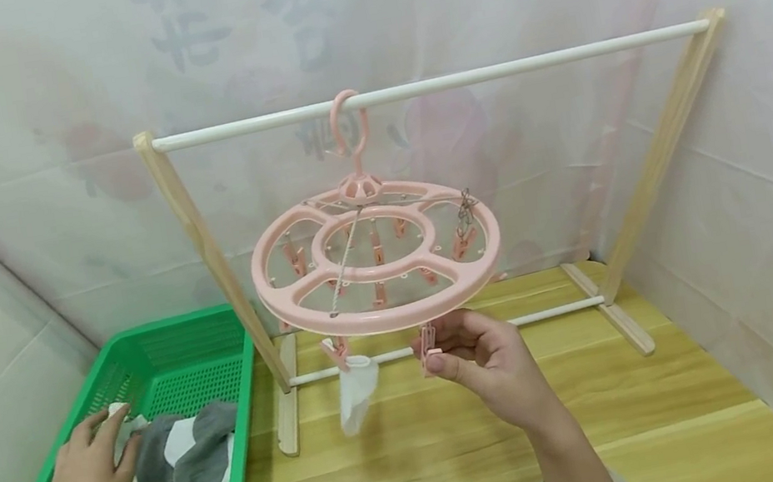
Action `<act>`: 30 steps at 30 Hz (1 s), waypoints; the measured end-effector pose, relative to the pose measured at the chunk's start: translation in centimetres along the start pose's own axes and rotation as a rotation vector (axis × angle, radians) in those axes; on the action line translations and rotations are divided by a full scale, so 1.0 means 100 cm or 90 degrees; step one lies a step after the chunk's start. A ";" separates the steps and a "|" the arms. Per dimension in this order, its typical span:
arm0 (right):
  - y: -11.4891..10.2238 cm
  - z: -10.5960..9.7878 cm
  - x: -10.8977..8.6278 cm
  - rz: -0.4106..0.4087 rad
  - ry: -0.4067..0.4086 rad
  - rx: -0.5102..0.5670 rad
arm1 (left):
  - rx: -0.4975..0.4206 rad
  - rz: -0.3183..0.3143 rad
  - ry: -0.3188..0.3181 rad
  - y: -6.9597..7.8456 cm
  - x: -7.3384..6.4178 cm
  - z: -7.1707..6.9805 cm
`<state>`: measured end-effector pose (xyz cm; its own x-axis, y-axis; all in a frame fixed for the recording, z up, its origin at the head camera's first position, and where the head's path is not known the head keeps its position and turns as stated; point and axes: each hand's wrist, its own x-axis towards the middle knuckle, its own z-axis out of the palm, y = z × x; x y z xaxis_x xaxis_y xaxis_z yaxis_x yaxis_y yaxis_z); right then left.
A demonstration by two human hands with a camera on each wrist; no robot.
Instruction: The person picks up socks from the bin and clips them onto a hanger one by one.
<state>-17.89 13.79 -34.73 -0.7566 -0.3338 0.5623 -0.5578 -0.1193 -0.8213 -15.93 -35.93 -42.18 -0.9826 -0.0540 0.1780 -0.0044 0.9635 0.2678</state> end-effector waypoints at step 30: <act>-0.001 0.001 -0.001 0.000 0.005 0.016 | 0.041 -0.087 -0.142 -0.013 0.006 -0.005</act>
<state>-17.73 13.76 -34.67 -0.7588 -0.3267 0.5635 -0.5497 -0.1430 -0.8230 -16.44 -37.35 -41.96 -0.9886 -0.1329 -0.0705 -0.1450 0.9664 0.2124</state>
